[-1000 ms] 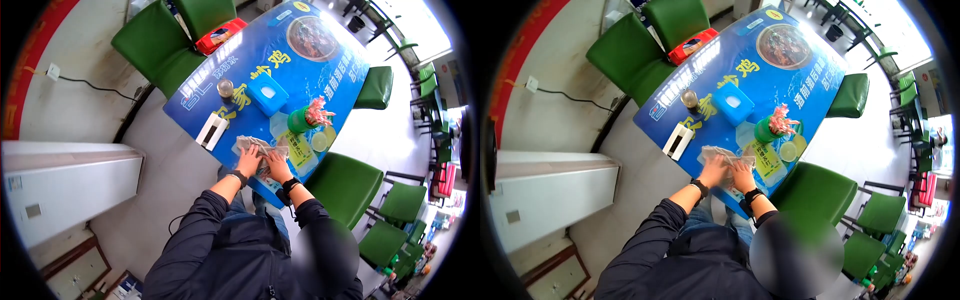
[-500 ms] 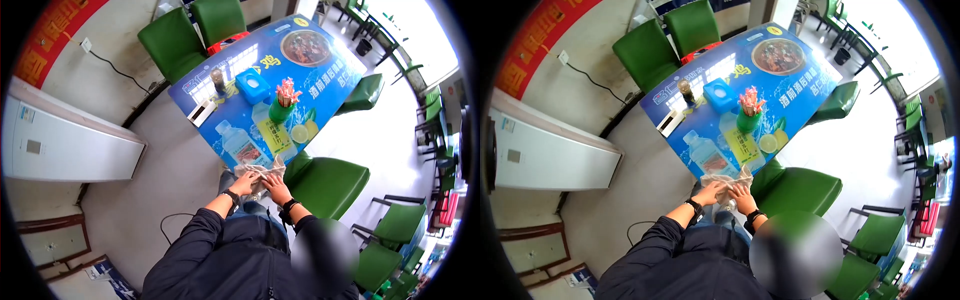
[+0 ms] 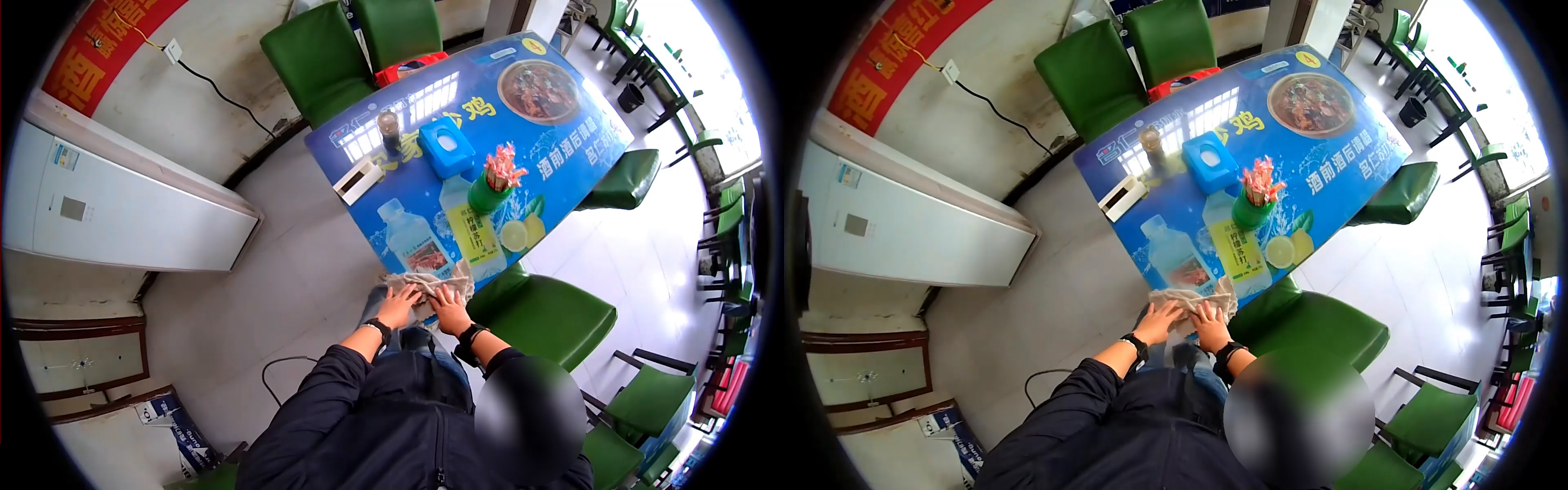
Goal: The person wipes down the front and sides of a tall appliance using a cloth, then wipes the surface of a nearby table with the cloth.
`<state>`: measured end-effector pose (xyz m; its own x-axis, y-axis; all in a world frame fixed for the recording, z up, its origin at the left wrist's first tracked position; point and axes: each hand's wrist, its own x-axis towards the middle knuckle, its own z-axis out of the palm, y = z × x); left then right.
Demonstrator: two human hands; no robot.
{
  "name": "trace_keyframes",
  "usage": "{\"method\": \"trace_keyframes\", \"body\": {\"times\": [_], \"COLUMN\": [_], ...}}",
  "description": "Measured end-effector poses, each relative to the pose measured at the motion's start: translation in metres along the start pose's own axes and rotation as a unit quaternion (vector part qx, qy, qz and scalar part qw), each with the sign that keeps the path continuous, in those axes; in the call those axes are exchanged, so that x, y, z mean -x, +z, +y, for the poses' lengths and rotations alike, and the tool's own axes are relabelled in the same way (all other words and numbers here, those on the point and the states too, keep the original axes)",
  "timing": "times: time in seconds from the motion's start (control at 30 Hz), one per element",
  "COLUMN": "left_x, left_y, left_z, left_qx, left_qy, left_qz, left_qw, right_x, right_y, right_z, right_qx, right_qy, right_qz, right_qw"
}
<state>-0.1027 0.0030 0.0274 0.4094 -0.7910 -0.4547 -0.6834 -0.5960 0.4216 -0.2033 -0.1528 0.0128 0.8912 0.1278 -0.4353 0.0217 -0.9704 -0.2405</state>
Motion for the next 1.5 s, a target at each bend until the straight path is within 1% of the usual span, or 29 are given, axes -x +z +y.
{"method": "trace_keyframes", "body": {"times": [0.03,0.07,0.17,0.23,0.3,0.43,0.5,0.53,0.57,0.63,0.67,0.7,0.77,0.8,0.87,0.93,1.0,1.07,1.13,1.17,1.23,1.27,1.3,1.37,1.43,1.5], "left_x": [-0.003,-0.006,-0.020,-0.032,-0.049,-0.088,-0.111,-0.122,-0.135,-0.159,-0.170,-0.180,-0.197,-0.203,-0.214,-0.220,-0.218,-0.216,-0.213,-0.210,-0.199,-0.194,-0.187,-0.170,-0.152,-0.131], "left_y": [-0.002,-0.007,-0.020,-0.029,-0.040,-0.066,-0.079,-0.085,-0.092,-0.104,-0.113,-0.121,-0.137,-0.144,-0.146,-0.144,-0.146,-0.150,-0.151,-0.150,-0.145,-0.134,-0.127,-0.111,-0.093,-0.075], "left_z": [-0.008,-0.016,-0.039,-0.053,-0.064,-0.088,-0.099,-0.106,-0.112,-0.122,-0.125,-0.128,-0.129,-0.130,-0.134,-0.136,-0.133,-0.131,-0.128,-0.125,-0.116,-0.113,-0.107,-0.090,-0.070,-0.049], "left_qx": [0.000,-0.001,0.018,0.012,0.025,0.047,0.044,0.047,0.052,0.041,0.017,0.019,0.042,0.053,0.056,0.057,0.054,0.046,0.037,0.033,0.012,0.021,0.013,-0.056,-0.092,-0.088], "left_qy": [0.000,-0.007,-0.023,-0.021,-0.013,0.002,0.011,0.022,0.027,0.027,0.032,0.036,0.009,0.009,0.009,0.013,0.015,0.018,0.013,0.014,0.033,0.049,0.054,0.074,0.081,0.079], "left_qz": [0.001,-0.007,-0.029,0.008,0.019,0.041,0.064,0.072,0.069,0.078,0.075,0.070,0.067,0.064,0.065,0.083,0.086,0.093,0.071,0.075,0.035,0.028,0.032,-0.008,-0.037,-0.055], "left_qw": [1.000,1.000,0.999,1.000,0.999,0.998,0.997,0.996,0.996,0.996,0.997,0.997,0.997,0.997,0.996,0.995,0.995,0.994,0.997,0.997,0.999,0.998,0.998,0.996,0.992,0.992], "right_x": [-0.008,-0.016,-0.049,-0.072,-0.091,-0.138,-0.155,-0.170,-0.180,-0.201,-0.212,-0.221,-0.235,-0.240,-0.245,-0.247,-0.244,-0.238,-0.230,-0.224,-0.208,-0.195,-0.181,-0.149,-0.113,-0.081], "right_y": [-0.005,-0.015,-0.020,-0.022,-0.048,-0.067,-0.101,-0.088,-0.097,-0.121,-0.118,-0.124,-0.133,-0.135,-0.137,-0.135,-0.125,-0.116,-0.103,-0.096,-0.084,-0.089,-0.088,-0.079,-0.068,-0.037], "right_z": [0.000,-0.002,0.000,0.005,0.007,0.018,0.022,0.032,0.037,0.046,0.056,0.061,0.067,0.069,0.070,0.071,0.070,0.065,0.060,0.057,0.047,0.039,0.033,0.021,0.014,0.012], "right_qx": [-0.006,0.008,0.017,-0.018,-0.033,-0.069,-0.100,-0.054,-0.054,-0.088,-0.125,-0.127,-0.159,-0.170,-0.170,-0.167,-0.147,-0.133,-0.131,-0.130,-0.007,0.021,0.020,-0.002,-0.113,-0.120], "right_qy": [-0.004,-0.004,-0.009,-0.003,0.013,0.047,0.069,0.070,0.076,0.103,0.103,0.108,0.135,0.137,0.144,0.148,0.146,0.147,0.157,0.156,0.195,0.222,0.226,0.233,0.214,0.204], "right_qz": [-0.007,-0.034,-0.023,-0.002,-0.041,-0.038,-0.052,-0.031,-0.036,-0.029,-0.010,-0.013,0.022,0.045,0.058,0.072,0.118,0.139,0.162,0.168,0.190,0.150,0.159,0.122,0.144,0.178], "right_qw": [1.000,0.999,1.000,1.000,0.999,0.996,0.991,0.996,0.995,0.990,0.987,0.986,0.978,0.975,0.973,0.972,0.971,0.970,0.965,0.965,0.962,0.963,0.961,0.965,0.959,0.955]}}
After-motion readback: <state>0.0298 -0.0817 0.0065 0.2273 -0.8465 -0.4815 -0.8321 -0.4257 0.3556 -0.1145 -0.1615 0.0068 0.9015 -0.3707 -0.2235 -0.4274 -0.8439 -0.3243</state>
